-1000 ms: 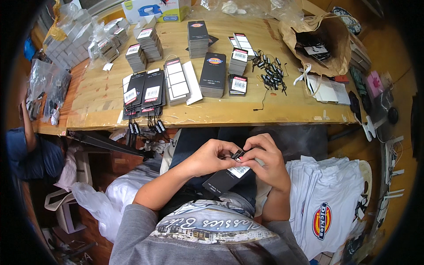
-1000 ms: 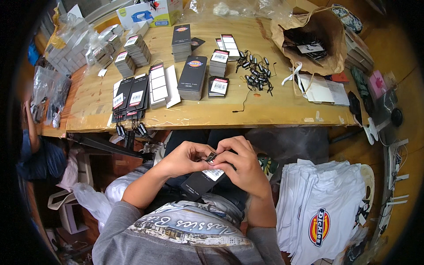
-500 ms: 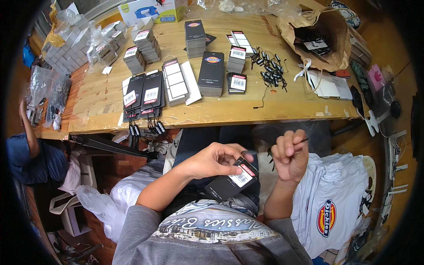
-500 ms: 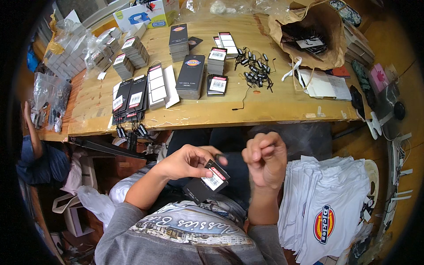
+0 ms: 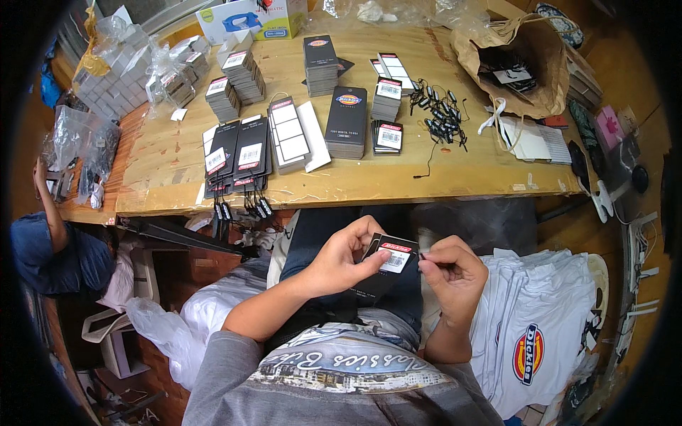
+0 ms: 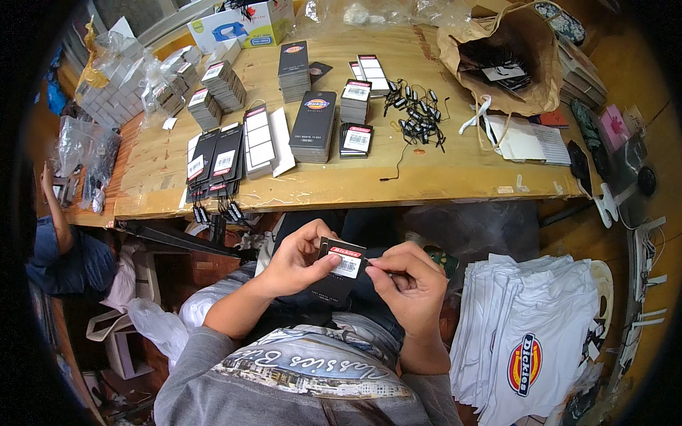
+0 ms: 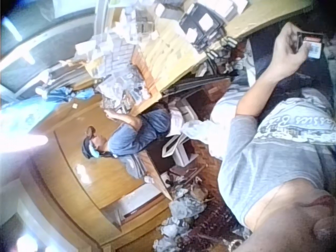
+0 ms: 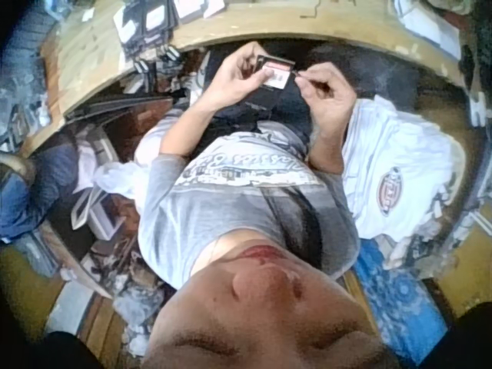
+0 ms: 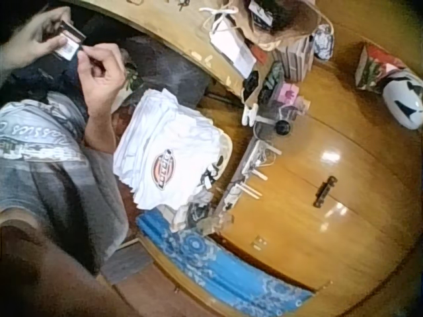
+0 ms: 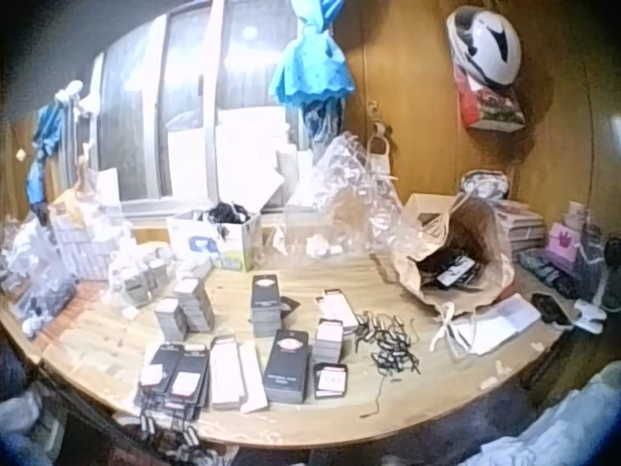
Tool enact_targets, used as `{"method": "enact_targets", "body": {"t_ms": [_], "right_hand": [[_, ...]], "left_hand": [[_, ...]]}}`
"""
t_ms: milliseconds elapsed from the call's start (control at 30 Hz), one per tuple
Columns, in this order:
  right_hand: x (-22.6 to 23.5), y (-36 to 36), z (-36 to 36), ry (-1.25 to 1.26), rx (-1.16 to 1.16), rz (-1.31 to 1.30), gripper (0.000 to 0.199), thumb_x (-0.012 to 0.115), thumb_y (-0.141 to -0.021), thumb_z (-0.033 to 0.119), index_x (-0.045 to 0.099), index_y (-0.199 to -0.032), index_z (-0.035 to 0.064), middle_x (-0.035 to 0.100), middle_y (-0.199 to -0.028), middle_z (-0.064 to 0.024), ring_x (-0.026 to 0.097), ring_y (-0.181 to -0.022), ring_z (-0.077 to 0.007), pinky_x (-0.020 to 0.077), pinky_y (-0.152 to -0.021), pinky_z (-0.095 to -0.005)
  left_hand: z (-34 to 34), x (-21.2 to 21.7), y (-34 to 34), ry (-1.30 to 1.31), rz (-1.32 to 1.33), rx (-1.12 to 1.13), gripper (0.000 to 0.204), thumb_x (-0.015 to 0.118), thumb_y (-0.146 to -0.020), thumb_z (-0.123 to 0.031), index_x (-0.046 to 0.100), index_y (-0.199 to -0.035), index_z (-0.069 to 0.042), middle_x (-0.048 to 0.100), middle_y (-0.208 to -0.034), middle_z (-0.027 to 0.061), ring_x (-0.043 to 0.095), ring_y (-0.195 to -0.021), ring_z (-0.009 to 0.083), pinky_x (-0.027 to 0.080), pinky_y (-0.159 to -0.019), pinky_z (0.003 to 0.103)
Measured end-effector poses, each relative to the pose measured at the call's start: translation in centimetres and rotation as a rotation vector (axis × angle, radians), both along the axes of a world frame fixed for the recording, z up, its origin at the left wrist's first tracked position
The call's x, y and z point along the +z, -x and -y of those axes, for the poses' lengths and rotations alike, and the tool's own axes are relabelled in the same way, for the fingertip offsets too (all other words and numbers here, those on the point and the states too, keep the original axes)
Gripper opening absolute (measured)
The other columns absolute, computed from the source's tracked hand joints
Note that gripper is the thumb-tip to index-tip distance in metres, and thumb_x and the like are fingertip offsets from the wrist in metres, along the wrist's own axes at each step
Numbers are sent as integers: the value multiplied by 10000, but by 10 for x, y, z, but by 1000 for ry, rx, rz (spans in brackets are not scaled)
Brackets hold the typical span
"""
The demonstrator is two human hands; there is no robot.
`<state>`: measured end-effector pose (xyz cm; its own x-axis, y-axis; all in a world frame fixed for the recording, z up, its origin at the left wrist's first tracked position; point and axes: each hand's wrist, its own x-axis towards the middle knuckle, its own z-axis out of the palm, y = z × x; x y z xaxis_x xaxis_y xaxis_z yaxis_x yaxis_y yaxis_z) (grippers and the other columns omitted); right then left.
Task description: The person repeatedly picks up small black tags and plastic fasteners, inserts the fasteners into the tags, and places the assembled units on the table. The process is performed one at a time with both hands.
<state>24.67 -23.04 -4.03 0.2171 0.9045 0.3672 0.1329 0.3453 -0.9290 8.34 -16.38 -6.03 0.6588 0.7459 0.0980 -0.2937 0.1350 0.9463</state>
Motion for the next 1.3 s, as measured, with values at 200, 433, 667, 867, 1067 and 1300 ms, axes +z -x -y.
{"method": "enact_targets", "body": {"t_ms": [200,433,667,867,1067,1300], "right_hand": [[3,1,0,-41,4,45,89,642,-670,-33,590,-742,-26,511,-709,-36,377,-544,-27,249,-447,-146],[6,5,4,-22,-16,12,104,639,-649,-30,582,-734,-14,517,-792,-67,414,-566,-47,304,-475,-145],[-5,18,-7,-110,-9,21,116,613,-624,-65,531,-689,-16,524,-881,-108,432,-569,-53,345,-487,-158],[-9,20,-8,-110,-1,-39,107,579,-661,-73,495,-705,-25,529,-882,-120,440,-599,-52,368,-521,-161],[-12,23,-6,-75,6,-157,97,543,-689,-80,473,-733,-29,527,-894,-150,466,-668,-74,384,-573,-175],[-13,28,-3,-70,-8,-215,82,519,-709,-74,464,-754,-35,519,-908,-177,514,-803,-154,408,-727,-245]], "left_hand": [[1,-2,1,-46,55,-1,129,544,-789,-41,428,-844,-28,504,-754,-6,459,-692,17,369,-606,167],[4,0,0,-121,12,113,164,586,-753,-21,435,-819,-20,536,-783,22,476,-707,30,383,-607,170],[9,6,-3,-319,-111,336,191,640,-700,-16,453,-738,-3,576,-733,84,522,-651,73,420,-566,196],[11,8,-3,-510,-149,435,229,675,-647,-3,454,-708,-10,578,-697,104,535,-601,148,412,-520,233],[8,10,-4,-848,-172,496,268,694,-587,15,457,-709,-13,580,-703,109,523,-587,204,402,-497,263],[10,10,-4,-904,-174,532,287,695,-565,33,459,-723,-10,589,-710,109,524,-593,209,406,-494,266]]}}
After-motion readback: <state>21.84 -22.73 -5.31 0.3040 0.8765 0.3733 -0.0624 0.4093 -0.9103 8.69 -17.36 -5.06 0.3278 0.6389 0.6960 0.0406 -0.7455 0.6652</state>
